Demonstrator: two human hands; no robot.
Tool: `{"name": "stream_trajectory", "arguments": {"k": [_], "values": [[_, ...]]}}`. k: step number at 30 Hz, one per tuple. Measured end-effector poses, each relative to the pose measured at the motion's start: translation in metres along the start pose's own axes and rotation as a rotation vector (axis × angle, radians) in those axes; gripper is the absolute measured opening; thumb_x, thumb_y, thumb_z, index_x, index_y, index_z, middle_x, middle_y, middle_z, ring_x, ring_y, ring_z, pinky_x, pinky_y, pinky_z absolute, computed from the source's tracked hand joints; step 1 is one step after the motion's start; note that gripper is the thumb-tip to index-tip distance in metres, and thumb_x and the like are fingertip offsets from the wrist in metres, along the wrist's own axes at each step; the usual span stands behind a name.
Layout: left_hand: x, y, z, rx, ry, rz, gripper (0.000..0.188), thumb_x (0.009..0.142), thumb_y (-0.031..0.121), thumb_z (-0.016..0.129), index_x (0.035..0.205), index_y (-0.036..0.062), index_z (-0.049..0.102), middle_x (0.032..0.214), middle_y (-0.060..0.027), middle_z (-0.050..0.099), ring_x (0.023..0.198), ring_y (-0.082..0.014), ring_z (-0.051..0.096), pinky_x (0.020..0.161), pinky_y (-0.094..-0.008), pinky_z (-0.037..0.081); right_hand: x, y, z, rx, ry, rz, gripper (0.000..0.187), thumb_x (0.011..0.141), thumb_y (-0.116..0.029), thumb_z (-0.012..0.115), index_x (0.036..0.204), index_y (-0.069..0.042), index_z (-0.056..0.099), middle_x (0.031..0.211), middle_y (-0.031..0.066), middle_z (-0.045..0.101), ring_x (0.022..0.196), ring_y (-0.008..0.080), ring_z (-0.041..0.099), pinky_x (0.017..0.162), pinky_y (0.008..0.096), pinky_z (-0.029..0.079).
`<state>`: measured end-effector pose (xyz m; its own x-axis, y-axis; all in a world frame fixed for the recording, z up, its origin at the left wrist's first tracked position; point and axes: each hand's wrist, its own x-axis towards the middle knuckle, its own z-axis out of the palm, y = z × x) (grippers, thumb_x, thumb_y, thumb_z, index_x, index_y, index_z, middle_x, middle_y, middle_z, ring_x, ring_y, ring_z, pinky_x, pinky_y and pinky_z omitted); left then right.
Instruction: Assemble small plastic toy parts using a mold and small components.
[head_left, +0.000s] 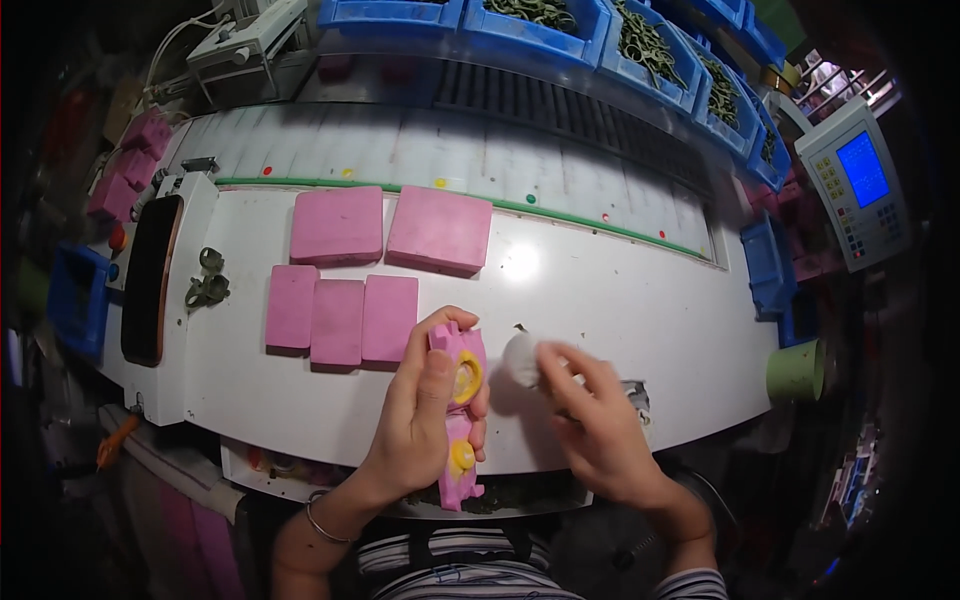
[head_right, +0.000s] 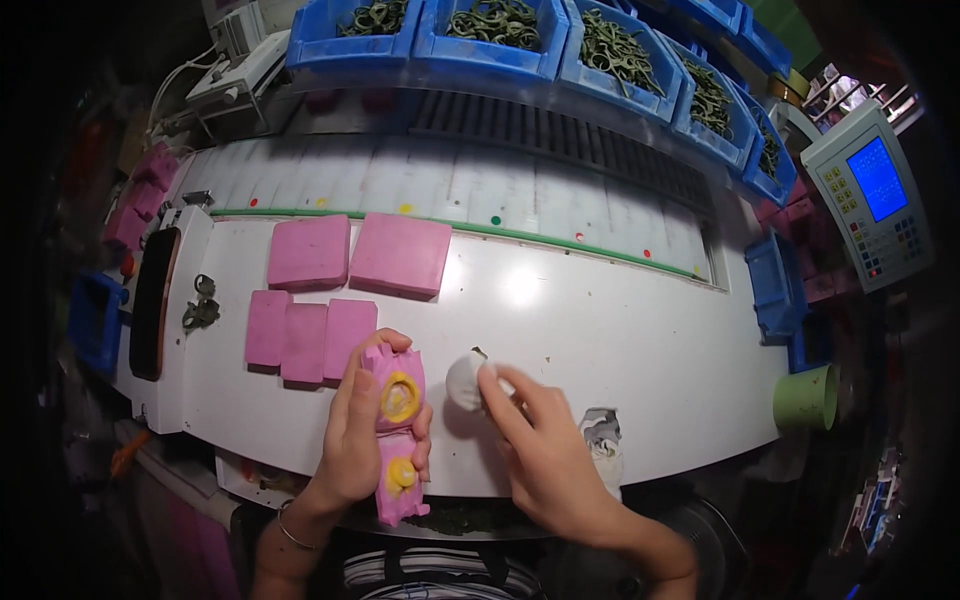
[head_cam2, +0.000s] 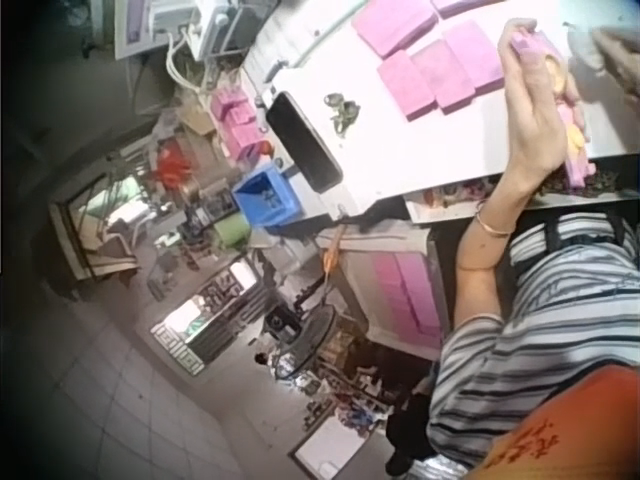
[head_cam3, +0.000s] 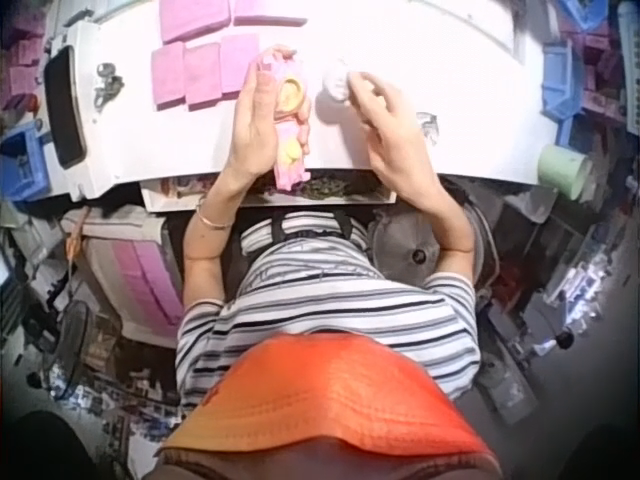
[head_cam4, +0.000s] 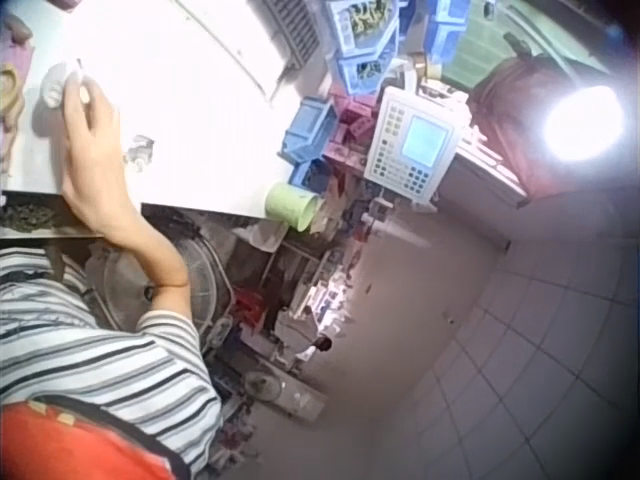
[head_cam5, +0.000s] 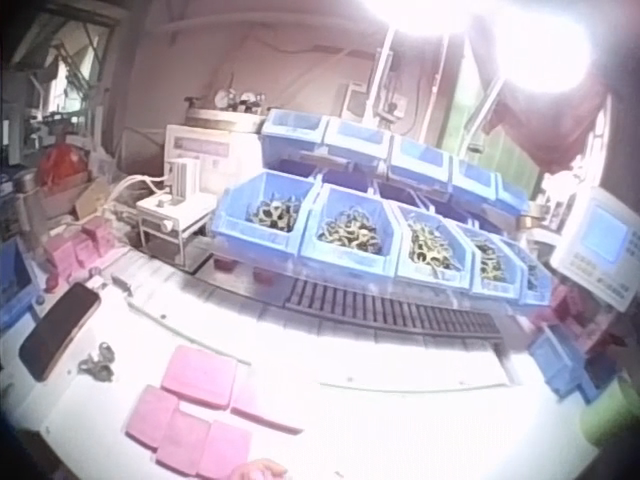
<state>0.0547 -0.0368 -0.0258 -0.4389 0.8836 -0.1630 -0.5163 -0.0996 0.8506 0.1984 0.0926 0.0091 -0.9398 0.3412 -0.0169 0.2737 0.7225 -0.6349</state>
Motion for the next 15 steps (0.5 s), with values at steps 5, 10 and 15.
{"name": "stream_trajectory", "arguments": {"k": [5, 10, 15], "values": [[0.008, -0.001, 0.012, 0.294, 0.064, 0.224, 0.036, 0.101, 0.031, 0.026, 0.128, 0.0081, 0.034, 0.073, -0.0062, 0.051, 0.051, -0.0096, 0.048, 0.048, -0.0230, 0.044, 0.010, -0.014, 0.011, -0.185, 0.198, -0.328, 0.068, 0.063, 0.008, 0.059, 0.129, 0.002, 0.046, 0.134, 0.0224, 0.043, 0.098, 0.0284, 0.052, 0.084, 0.0371, 0.043], [0.002, -0.007, 0.006, 0.152, 0.083, 0.050, 0.035, 0.102, 0.030, 0.024, 0.127, 0.0081, 0.035, 0.072, -0.0051, 0.052, 0.050, -0.0094, 0.049, 0.047, -0.0220, 0.043, 0.011, -0.010, 0.001, -0.056, 0.049, -0.231, 0.071, 0.060, 0.009, 0.058, 0.129, 0.005, 0.045, 0.139, 0.0193, 0.041, 0.099, 0.0304, 0.053, 0.084, 0.0355, 0.043], [0.011, -0.003, 0.011, 0.139, 0.069, 0.009, 0.037, 0.102, 0.033, 0.022, 0.126, 0.0080, 0.035, 0.072, -0.0062, 0.052, 0.049, -0.0106, 0.050, 0.047, -0.0221, 0.044, 0.007, -0.006, 0.025, -0.151, 0.192, -0.301, 0.075, 0.059, 0.011, 0.056, 0.132, 0.005, 0.041, 0.140, 0.0227, 0.037, 0.099, 0.0336, 0.052, 0.085, 0.0367, 0.043]]}}
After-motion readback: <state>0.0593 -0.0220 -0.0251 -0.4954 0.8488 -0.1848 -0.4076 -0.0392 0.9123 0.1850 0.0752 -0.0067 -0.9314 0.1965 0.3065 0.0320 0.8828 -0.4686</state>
